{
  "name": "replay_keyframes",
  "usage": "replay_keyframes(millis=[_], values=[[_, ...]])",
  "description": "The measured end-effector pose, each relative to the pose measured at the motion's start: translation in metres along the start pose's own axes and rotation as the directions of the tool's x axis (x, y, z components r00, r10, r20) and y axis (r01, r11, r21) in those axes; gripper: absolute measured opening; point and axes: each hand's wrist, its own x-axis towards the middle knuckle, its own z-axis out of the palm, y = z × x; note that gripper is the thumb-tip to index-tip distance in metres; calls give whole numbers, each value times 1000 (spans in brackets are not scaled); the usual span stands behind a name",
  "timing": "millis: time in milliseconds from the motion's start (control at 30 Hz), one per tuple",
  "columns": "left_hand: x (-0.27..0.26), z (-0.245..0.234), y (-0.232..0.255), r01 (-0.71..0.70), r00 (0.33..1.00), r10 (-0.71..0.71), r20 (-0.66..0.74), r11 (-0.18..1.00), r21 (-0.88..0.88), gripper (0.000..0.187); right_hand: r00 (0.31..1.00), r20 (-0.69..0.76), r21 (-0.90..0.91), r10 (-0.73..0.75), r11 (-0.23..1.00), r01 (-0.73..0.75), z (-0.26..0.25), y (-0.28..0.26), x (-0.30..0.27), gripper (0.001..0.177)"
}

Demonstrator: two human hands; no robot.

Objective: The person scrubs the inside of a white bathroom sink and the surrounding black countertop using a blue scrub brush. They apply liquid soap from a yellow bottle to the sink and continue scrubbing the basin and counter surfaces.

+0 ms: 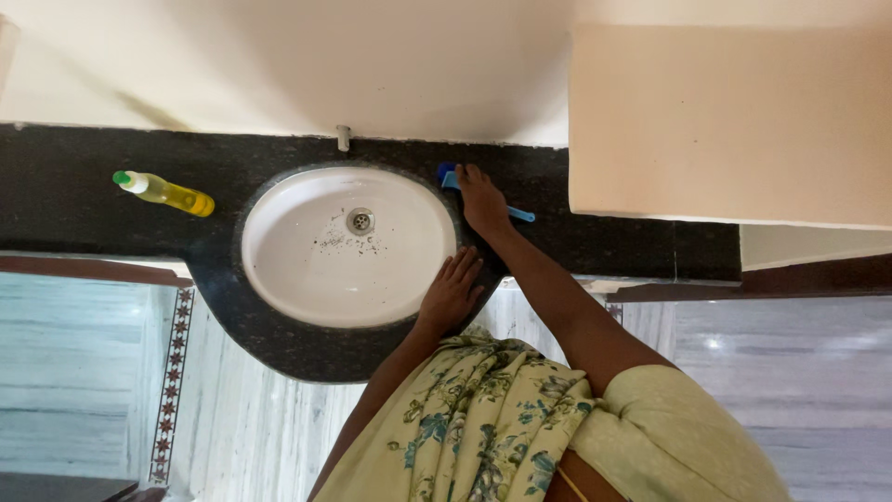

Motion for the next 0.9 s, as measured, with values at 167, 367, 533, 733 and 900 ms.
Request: replay_keyframes(millis=[167,367,533,733,900], values=[[2,3,-4,17,1000,-17,17,999,-29,58,950,25,-143,312,941,-305,-33,79,-14,63],[3,0,-1,6,1000,-6,23,1000,7,57,754,-62,-35,654,754,-656,-98,171,-53,42],[3,1,-3,25,1000,-25,1,997,-70,67,916,-127,-159,380,904,-397,-55,87,-92,54],[0,10,-14,-21,991,8,-131,994,-103,81,943,139,-103,301,952,-289,-28,-1,-113,55],[2,23,-20,10,998,-18,-68,994,-106,79,649,0,-204,761,635,-745,-110,136,-127,39]])
